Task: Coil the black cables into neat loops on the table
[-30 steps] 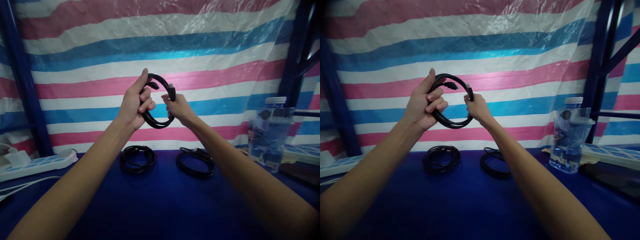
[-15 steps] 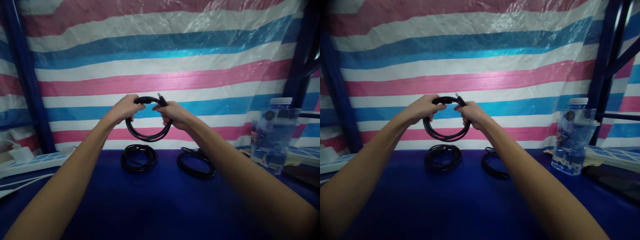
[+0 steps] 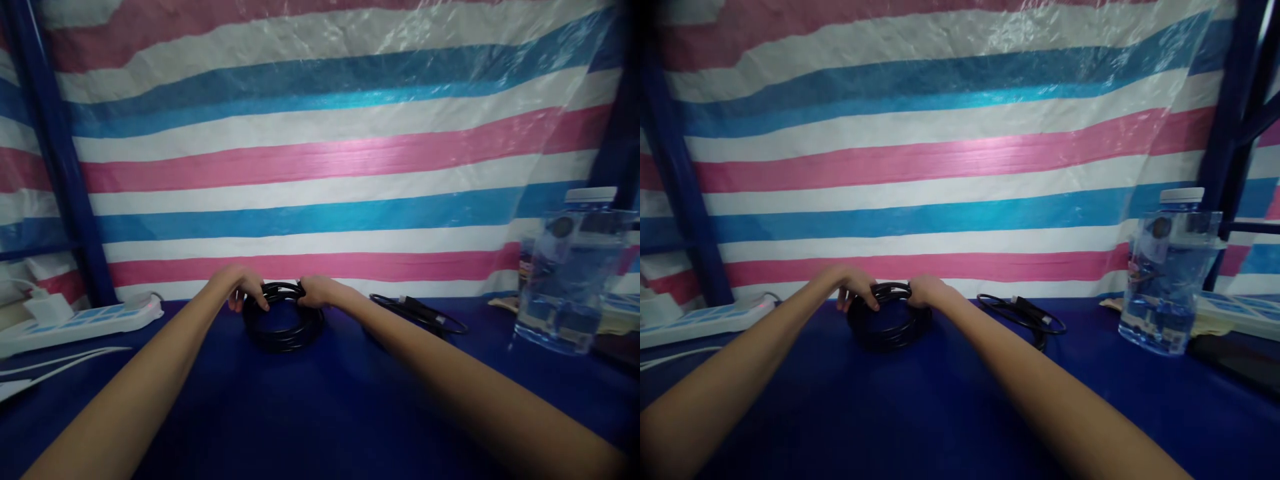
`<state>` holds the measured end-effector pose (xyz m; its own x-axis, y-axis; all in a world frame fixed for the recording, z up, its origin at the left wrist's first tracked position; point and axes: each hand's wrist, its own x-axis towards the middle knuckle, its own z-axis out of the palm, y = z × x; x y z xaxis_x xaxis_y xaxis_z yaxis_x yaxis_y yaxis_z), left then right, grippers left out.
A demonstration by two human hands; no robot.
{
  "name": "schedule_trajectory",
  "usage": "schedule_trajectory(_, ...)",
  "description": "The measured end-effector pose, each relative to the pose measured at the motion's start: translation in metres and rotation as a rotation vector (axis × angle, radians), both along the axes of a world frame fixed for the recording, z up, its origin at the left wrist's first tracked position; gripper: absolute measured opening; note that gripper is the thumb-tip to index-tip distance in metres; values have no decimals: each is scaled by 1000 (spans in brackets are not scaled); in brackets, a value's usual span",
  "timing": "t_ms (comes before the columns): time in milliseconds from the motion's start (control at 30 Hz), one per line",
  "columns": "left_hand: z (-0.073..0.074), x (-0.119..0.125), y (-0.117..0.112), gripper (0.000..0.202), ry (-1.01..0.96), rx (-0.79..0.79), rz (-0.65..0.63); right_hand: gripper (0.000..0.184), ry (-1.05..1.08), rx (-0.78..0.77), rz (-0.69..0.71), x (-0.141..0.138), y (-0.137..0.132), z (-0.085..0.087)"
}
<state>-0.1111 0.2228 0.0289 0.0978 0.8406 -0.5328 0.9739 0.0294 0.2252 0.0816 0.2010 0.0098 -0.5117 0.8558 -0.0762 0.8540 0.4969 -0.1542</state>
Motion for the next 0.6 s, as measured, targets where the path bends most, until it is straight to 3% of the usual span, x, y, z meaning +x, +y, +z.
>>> schedule_trajectory(133, 9, 1, -5, 94, -13, -16, -4, 63, -14, -184, -6, 10, 2, 6)
schedule_trajectory(233, 15, -1, -10, 90, -27, 8, -20, 76, 21, -220, 14, 21, 5, 19)
schedule_trajectory(433, 27, -7, -14, 66, -38, 115, -68, 53, -14, -130, 51, 47, -5, 54)
schedule_trajectory(500, 35, -6, -17, 61, -37, 189, -81, 46, -66, -61, 32, 56, -15, 57)
schedule_trajectory(600, 51, 1, -26, 57, -23, 296, -99, 36, -168, 107, -38, 72, -31, 45)
